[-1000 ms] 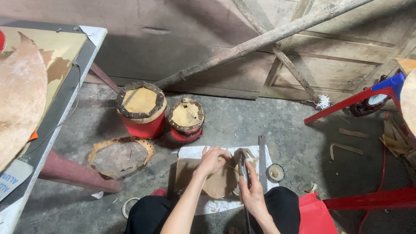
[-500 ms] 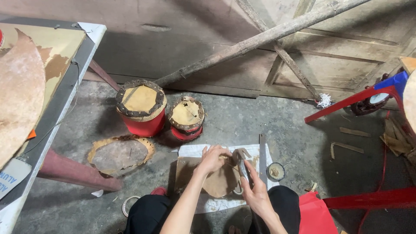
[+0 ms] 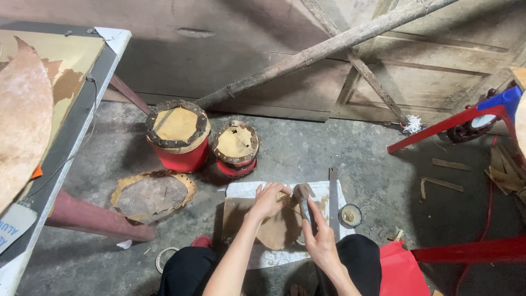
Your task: The person is assembling a small drum by hammering the skin onto the frame and then trimming the excess material with scissors.
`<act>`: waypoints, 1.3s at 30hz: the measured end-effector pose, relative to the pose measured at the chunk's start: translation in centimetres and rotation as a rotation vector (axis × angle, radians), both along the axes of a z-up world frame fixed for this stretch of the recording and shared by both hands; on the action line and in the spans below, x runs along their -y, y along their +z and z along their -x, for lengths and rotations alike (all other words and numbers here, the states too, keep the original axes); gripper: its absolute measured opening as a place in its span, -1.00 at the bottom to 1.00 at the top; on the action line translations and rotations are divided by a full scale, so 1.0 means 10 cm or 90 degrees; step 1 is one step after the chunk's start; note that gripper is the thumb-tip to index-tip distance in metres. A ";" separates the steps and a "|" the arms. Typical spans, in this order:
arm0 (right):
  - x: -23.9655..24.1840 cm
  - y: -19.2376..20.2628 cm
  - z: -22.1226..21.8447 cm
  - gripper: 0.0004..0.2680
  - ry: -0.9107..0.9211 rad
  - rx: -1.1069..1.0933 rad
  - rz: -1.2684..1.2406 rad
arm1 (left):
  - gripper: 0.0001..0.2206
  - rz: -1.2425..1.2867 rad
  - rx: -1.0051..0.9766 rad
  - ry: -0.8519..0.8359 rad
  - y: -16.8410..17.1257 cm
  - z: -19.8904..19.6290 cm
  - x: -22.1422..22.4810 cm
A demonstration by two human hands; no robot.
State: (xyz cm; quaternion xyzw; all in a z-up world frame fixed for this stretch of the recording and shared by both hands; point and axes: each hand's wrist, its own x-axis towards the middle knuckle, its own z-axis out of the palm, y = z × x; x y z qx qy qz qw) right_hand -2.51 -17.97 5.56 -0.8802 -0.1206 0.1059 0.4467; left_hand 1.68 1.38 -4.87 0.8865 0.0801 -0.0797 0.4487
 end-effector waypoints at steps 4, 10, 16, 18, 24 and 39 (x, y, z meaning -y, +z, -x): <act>0.02 0.05 0.00 -0.51 0.007 -0.024 -0.007 | -0.80 -0.002 -0.013 0.001 0.06 0.01 0.00; 0.02 0.06 -0.02 -0.54 -0.034 -0.033 -0.020 | -0.72 0.000 0.022 0.004 -0.13 0.01 -0.01; 0.01 0.04 -0.01 -0.52 0.007 -0.018 -0.005 | -0.73 -0.003 -0.021 0.008 0.05 0.01 -0.01; 0.00 0.04 0.00 -0.54 0.017 -0.032 -0.021 | -0.67 0.006 -0.037 0.017 0.01 0.00 -0.01; 0.04 0.02 -0.07 -0.52 -0.014 0.001 -0.005 | -0.67 0.005 -0.018 0.004 0.03 0.02 -0.01; 0.06 -0.01 -0.08 -0.50 0.059 -0.039 -0.022 | -0.71 0.022 -0.033 0.016 0.03 0.02 -0.03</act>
